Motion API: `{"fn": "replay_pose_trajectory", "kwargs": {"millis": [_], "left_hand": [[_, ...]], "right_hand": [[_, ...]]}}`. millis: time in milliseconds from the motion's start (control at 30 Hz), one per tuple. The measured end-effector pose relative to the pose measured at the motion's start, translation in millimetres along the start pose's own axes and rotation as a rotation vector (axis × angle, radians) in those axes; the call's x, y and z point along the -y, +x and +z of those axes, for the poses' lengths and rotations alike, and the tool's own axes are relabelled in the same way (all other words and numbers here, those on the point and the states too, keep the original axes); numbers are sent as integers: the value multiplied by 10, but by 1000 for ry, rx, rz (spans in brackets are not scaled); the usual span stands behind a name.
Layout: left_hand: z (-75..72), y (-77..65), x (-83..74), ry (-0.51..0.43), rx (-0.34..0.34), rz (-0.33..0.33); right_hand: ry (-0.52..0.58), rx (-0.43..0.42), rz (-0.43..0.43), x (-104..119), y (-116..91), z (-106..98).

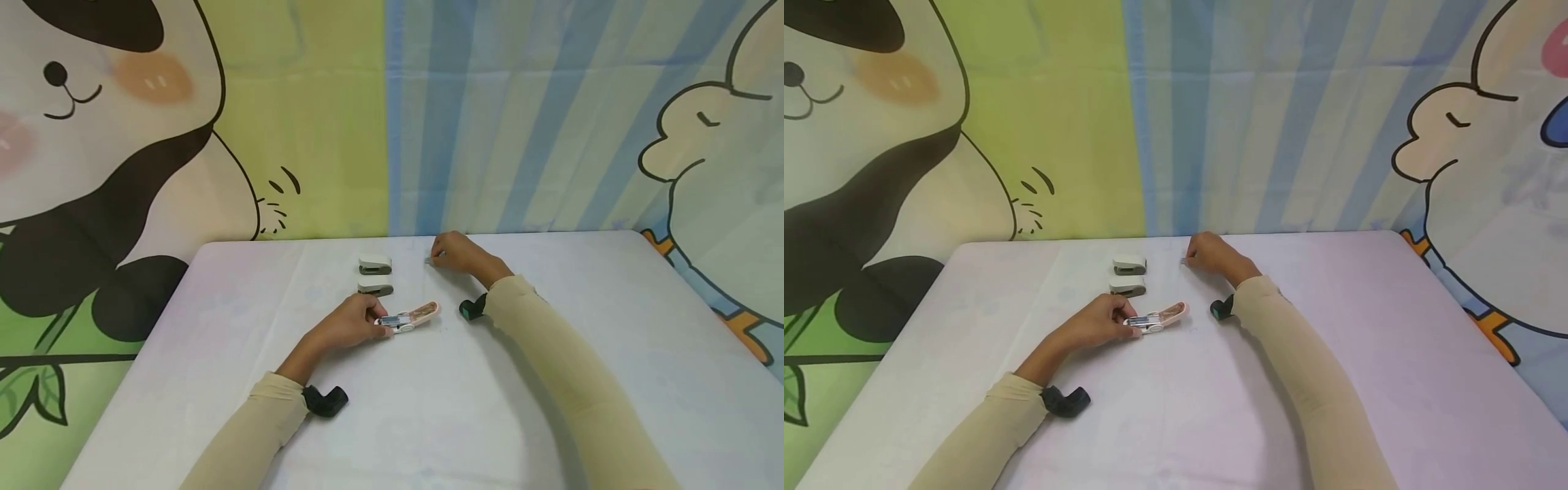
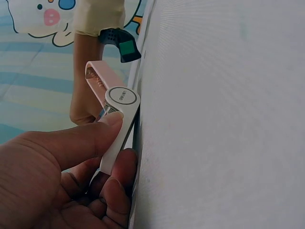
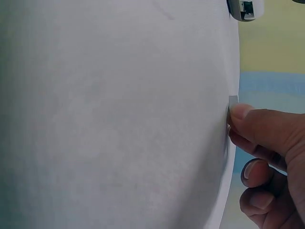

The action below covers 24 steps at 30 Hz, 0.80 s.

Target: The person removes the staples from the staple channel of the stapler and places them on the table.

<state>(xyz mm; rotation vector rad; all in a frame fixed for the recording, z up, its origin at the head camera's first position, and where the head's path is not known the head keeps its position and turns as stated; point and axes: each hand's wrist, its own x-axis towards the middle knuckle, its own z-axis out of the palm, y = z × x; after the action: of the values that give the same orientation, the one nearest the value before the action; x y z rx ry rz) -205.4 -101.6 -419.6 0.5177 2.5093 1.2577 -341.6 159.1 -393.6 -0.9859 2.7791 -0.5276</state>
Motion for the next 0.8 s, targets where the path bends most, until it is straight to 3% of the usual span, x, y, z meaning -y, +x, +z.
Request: {"fn": "replay_pose_trajectory", "kwargs": {"millis": [167, 367, 567, 800], "left_hand": [[5, 7, 11, 1, 9, 16], [-2, -4, 11, 0, 6, 11], [-14, -28, 6, -8, 10, 1], [-20, 0, -8, 1, 18, 9]], "right_hand": [[7, -71, 30, -51, -62, 6], [91, -192, 5, -13, -172, -20], [165, -194, -10, 71, -253, -46], [253, -204, -106, 231, -358, -81]]}}
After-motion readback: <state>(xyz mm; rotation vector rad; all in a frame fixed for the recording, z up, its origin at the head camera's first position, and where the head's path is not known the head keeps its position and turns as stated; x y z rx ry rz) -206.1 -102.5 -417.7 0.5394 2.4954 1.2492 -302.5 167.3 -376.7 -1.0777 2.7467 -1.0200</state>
